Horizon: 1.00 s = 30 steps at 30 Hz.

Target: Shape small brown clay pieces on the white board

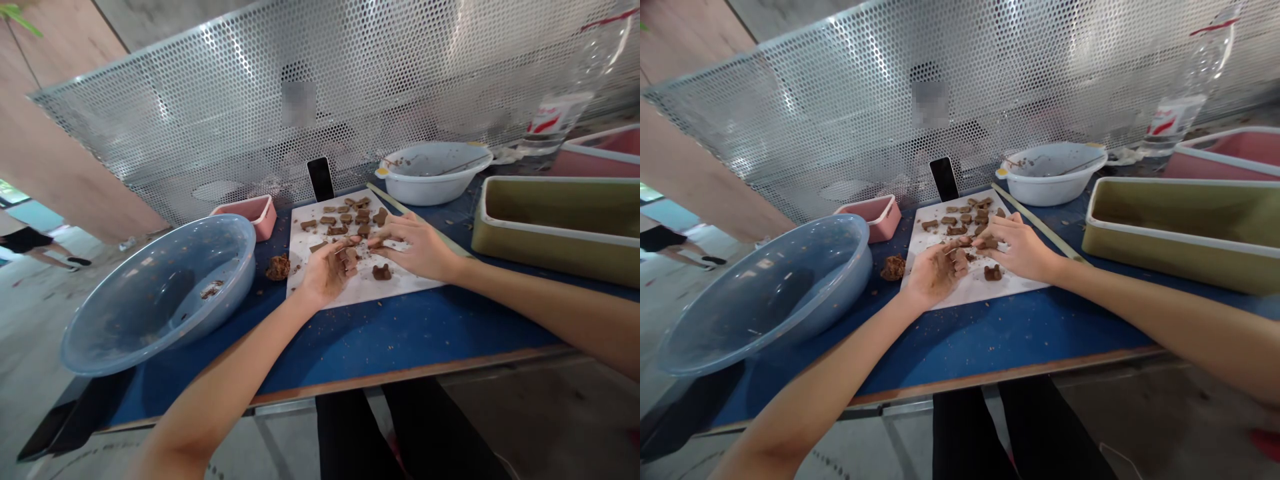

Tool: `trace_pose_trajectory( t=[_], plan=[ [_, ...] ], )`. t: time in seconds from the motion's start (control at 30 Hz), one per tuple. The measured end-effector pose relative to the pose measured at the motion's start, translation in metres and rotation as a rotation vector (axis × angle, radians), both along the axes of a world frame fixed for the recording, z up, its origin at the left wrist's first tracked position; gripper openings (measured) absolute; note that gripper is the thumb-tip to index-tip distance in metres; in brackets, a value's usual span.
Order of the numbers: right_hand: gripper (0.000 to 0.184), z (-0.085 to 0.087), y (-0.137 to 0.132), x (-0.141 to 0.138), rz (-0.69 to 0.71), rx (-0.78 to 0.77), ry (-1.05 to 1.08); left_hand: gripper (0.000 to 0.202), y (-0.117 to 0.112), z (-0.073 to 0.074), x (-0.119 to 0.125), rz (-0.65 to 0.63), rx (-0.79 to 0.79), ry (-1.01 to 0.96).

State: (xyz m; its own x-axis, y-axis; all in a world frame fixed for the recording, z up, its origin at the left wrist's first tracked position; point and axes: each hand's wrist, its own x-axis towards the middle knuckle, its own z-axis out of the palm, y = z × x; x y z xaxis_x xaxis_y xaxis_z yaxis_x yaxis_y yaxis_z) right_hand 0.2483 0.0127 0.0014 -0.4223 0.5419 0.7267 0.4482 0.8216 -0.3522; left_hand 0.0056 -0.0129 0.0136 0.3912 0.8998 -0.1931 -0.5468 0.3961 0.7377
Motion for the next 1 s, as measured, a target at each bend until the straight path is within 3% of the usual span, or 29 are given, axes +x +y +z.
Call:
trace_pose_trajectory(
  t=[0.2,0.37,0.57,1.0],
  plan=[
    [0.033,0.0020,0.0000,0.0001,0.045,-0.070,-0.051,0.022,0.0005,0.0011,-0.0003,-0.003,-0.018,-0.013],
    [0.019,0.0005,0.0011,0.0007,0.023,-0.045,-0.017,0.020,0.0007,-0.0002,-0.0009,0.000,0.014,-0.004],
    [0.035,0.0012,0.0021,0.0007,0.078,-0.080,-0.064,0.020,-0.0001,0.0018,-0.0002,-0.009,-0.023,-0.021],
    [0.020,0.0002,-0.0012,0.0004,0.026,-0.060,-0.020,0.019,0.0011,-0.0021,-0.0011,0.011,0.004,-0.010]
  ],
)
